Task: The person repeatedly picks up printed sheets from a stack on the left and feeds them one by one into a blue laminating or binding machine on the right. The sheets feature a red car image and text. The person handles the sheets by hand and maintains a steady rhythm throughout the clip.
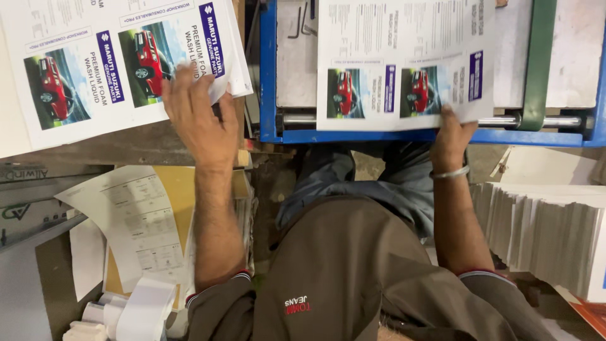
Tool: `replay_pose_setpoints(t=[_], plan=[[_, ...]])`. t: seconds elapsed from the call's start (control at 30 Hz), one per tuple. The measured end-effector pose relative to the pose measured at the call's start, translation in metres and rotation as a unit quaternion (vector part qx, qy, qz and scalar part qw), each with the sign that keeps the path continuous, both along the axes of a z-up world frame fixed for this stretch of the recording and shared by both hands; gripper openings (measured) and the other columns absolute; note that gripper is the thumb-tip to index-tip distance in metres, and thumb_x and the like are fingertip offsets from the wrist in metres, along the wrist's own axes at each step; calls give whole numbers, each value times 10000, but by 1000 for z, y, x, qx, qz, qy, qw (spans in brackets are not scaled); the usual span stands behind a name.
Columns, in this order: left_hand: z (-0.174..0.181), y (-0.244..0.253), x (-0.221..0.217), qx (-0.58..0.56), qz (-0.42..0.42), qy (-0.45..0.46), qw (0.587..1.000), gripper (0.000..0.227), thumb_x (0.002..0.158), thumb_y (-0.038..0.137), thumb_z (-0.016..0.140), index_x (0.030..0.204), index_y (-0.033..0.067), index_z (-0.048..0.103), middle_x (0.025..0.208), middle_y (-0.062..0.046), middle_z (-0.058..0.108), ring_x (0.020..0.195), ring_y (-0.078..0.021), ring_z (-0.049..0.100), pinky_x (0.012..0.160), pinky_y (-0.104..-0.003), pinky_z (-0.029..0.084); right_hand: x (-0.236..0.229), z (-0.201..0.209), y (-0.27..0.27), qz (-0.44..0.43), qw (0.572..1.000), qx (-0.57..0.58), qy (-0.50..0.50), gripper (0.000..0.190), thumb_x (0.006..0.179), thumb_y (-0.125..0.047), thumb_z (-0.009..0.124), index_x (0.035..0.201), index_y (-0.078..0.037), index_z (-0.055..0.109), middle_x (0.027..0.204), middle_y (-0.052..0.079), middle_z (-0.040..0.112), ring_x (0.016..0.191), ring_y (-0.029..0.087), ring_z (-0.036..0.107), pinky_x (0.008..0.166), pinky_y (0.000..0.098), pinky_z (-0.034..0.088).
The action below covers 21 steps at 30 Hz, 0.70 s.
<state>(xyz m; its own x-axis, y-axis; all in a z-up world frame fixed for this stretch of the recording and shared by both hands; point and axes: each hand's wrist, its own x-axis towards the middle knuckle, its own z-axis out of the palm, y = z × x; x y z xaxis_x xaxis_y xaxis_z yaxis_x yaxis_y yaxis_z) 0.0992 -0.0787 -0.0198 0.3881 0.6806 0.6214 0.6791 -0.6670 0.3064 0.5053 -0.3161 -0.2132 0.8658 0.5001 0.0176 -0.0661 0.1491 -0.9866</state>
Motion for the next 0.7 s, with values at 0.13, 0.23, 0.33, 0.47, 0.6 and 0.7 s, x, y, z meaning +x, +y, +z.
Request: replay_pose_setpoints(t=[0.13,0.23,0.33,0.47,0.6,0.7], plan=[[24,13,-20,-88,-26,48,995,231,1080,217,698,1229,42,722,1360,-177,698,1336,-335,596,1164,-501,407,6,24,22,30,979,9,203,284,1022,-121,627,1245,34,542,1171,188,655,983,263,722,842,407,644],[40,24,-47,-83,-27,8,996,230,1130,170,671,1306,31,719,1327,-174,723,1279,-299,664,1103,-441,518,-13,54,25,105,971,-28,213,302,1072,-198,587,1253,43,566,1171,230,658,989,300,734,855,400,660],[37,20,-41,-154,12,-82,985,192,1106,138,620,1253,60,717,1190,-129,764,1136,-244,750,974,-379,605,-52,89,34,186,956,-78,211,404,1068,-213,566,1351,72,522,1275,263,656,1082,325,722,922,396,644],[16,-28,30,-5,-141,45,989,284,910,-34,649,1191,-55,682,1227,-193,690,1149,-357,661,1046,-457,533,-104,143,56,410,888,53,199,489,1052,-176,585,1456,61,444,1393,228,597,1222,308,682,997,392,632],[22,-76,96,-59,-220,145,963,386,890,166,697,1233,-10,672,1307,-184,653,1339,-341,541,1214,-596,284,-139,163,83,379,884,115,248,464,1026,-102,611,1433,48,447,1366,175,610,1203,280,664,899,409,620],[37,-80,87,-104,-244,147,953,586,872,380,724,1291,-21,646,1399,-246,582,1385,-407,435,1163,-641,189,-125,136,81,252,924,89,272,383,1073,-59,620,1375,162,540,1280,232,686,1066,299,688,813,393,599]])
